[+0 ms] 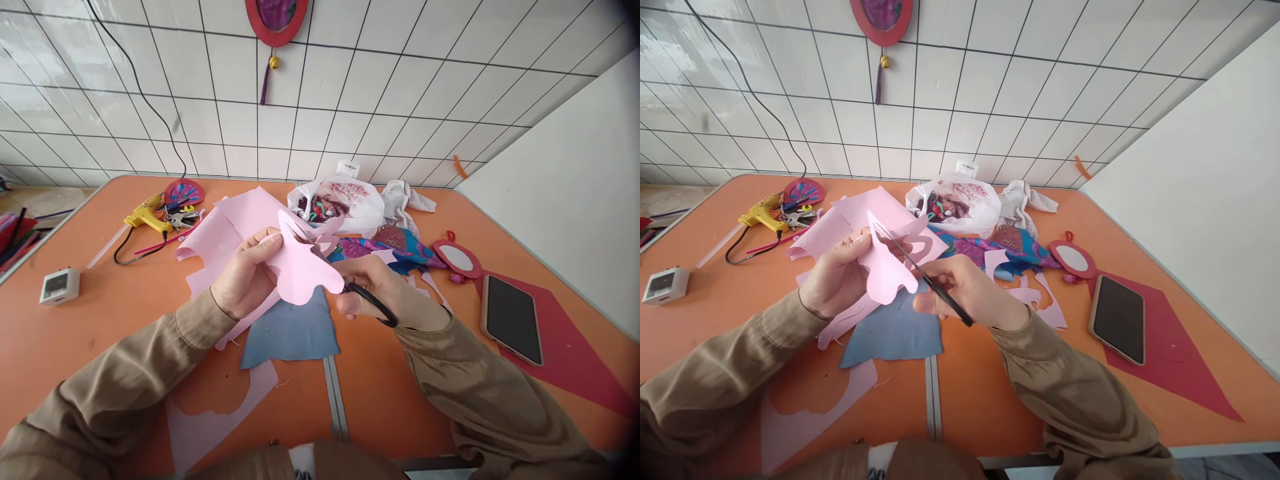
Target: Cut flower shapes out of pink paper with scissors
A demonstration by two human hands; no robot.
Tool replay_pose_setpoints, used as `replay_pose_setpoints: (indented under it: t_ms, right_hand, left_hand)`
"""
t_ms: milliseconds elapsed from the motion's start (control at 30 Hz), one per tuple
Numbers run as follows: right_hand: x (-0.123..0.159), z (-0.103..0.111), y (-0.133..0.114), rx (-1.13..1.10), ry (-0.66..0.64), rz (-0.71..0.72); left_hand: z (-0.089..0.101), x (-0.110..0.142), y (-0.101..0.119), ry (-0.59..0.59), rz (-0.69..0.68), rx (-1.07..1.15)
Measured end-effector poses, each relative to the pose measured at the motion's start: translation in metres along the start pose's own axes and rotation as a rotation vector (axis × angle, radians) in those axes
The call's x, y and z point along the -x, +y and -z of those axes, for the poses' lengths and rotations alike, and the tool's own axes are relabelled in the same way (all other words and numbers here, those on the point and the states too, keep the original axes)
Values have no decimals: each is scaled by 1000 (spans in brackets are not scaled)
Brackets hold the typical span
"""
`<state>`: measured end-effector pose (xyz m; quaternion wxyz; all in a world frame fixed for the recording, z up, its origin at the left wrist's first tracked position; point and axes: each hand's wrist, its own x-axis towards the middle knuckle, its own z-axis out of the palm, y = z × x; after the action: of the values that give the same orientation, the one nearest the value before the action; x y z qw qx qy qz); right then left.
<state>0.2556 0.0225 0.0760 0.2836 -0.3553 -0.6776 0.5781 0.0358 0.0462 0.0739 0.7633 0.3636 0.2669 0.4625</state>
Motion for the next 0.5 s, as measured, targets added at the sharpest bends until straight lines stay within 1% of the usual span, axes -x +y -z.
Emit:
replay_pose_setpoints:
  t_ms: [67, 267, 400, 500]
  right_hand:
    - [-1, -1, -1, 28, -11, 28]
    - [-1, -1, -4, 80, -7, 51]
    - [-1, -2, -7, 39, -35, 60]
    - [0, -1, -8, 66, -45, 29]
  left_hand:
    - [0, 0, -1, 27, 18, -16]
    - [-1, 1, -1, 33, 43, -16]
    - [2, -1, 1, 16, 74, -75]
    - [5, -3, 3, 1, 64, -127]
